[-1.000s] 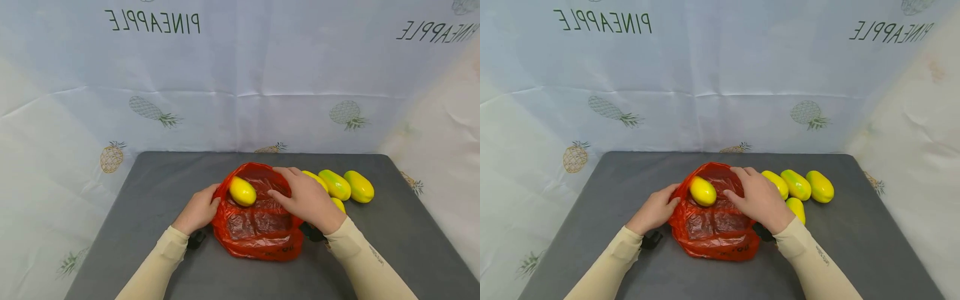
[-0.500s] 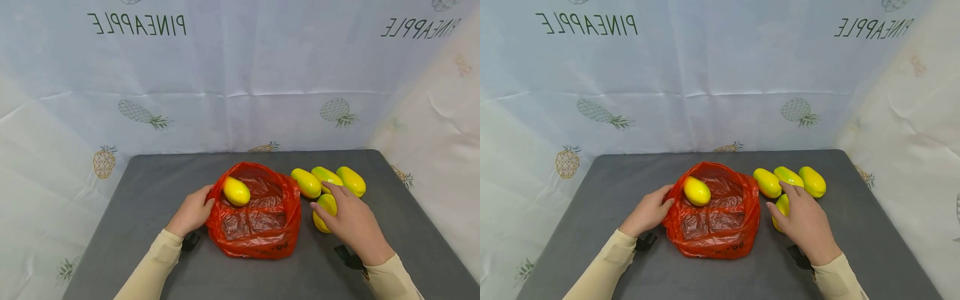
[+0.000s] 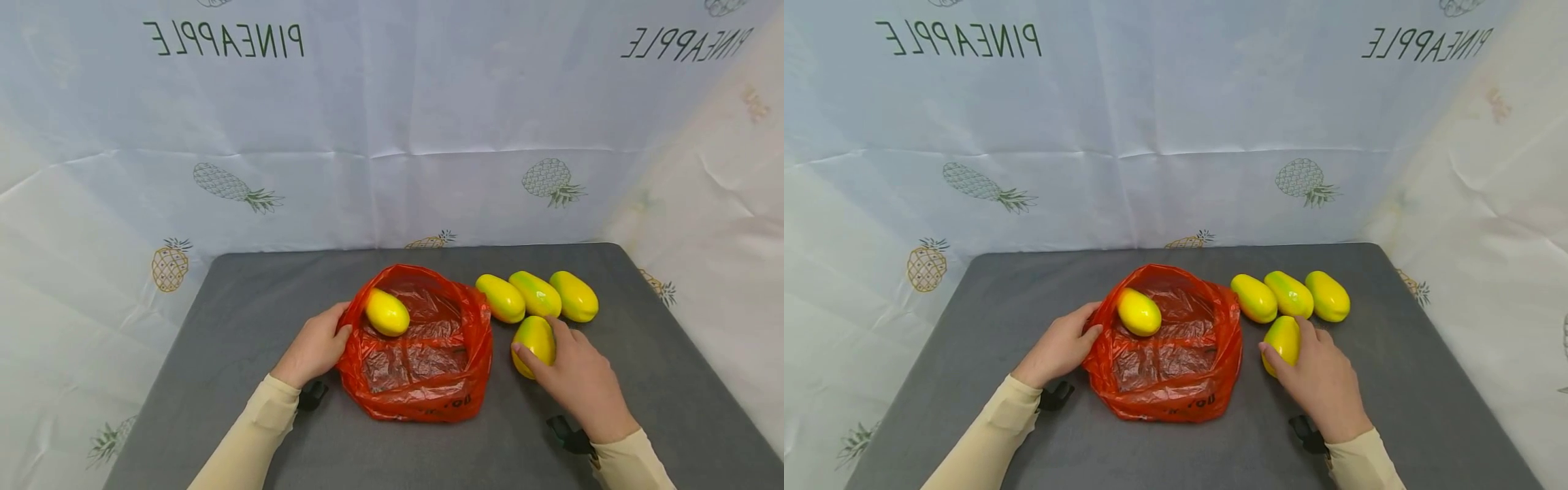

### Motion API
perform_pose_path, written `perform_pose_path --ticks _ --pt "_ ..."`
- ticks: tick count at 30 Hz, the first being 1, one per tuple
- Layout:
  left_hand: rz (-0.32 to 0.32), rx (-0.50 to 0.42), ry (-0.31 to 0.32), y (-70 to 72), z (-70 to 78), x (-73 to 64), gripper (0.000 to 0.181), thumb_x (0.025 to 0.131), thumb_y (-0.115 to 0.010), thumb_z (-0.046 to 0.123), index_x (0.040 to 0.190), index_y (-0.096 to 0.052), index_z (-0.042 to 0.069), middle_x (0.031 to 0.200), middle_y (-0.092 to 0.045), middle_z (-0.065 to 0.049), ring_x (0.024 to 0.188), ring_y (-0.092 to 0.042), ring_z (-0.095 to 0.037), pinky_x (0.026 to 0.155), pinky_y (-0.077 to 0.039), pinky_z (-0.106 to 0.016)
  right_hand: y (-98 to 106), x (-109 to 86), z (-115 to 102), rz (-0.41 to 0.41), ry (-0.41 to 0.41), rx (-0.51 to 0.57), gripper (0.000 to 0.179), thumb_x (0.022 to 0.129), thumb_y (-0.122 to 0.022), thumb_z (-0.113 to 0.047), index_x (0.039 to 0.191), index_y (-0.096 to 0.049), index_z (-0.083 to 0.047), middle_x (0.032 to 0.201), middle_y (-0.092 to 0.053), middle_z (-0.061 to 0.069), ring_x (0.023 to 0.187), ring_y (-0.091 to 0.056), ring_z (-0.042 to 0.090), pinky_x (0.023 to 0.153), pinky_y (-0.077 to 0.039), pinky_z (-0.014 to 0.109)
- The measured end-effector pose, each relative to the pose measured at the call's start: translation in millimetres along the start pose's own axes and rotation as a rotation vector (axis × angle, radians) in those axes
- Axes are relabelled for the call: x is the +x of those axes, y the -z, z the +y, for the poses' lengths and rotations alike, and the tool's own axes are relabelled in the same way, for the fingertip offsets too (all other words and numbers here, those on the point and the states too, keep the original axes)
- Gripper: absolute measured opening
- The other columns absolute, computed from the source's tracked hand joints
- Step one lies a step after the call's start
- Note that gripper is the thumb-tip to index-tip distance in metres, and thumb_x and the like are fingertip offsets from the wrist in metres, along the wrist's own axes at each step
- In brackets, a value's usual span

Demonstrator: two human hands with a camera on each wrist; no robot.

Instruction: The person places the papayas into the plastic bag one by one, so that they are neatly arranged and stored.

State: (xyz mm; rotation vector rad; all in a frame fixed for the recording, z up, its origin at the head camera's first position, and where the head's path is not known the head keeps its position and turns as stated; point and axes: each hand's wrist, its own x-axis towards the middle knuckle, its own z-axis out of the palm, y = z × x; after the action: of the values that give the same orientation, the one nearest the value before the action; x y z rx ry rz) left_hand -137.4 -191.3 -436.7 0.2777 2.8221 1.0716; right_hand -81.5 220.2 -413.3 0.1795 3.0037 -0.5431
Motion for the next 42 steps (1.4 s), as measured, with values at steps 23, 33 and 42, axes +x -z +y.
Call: perform_pose_path --ticks 23,33,42 --pt "0.001 0.01 -0.01 -2.7 0.1 0.3 0.047 0.109 -0.061 0.014 0.156 -0.055 0.005 0.145 -0.07 -0.015 0.124 -0.072 -0.031 0.109 -0.057 -0.054 -8.7 6.3 6.8 -0.03 -0.008 0.024 0.098 0.1 -0.066 -0.062 0.157 -0.037 0.012 0.127 -0.064 0.037 0.095 -0.065 0.04 0.076 -0.052 0.061" --pt "-0.002 0.013 -0.012 -2.1 1.9 0.5 0.047 0.109 -0.061 0.014 0.155 -0.055 0.004 0.144 -0.07 -0.016 0.124 -0.071 -0.032 0.109 -0.057 -0.054 -7.0 4.7 6.3 -0.043 -0.014 0.025 0.093 0.101 -0.068 -0.052 0.158 -0.035 0.014 0.137 -0.059 0.042 0.105 -0.065 0.048 0.083 -0.05 0.069" --pt "0.0 0.015 -0.01 -0.6 1.7 0.9 0.047 0.109 -0.061 0.013 0.155 -0.055 0.004 0.145 -0.07 -0.016 0.124 -0.071 -0.032 0.109 -0.057 -0.055 4.2 -2.9 0.6 -0.033 0.004 0.01 0.092 0.099 -0.071 -0.049 0.159 -0.036 0.012 0.139 -0.057 0.043 0.107 -0.065 0.049 0.083 -0.05 0.073"
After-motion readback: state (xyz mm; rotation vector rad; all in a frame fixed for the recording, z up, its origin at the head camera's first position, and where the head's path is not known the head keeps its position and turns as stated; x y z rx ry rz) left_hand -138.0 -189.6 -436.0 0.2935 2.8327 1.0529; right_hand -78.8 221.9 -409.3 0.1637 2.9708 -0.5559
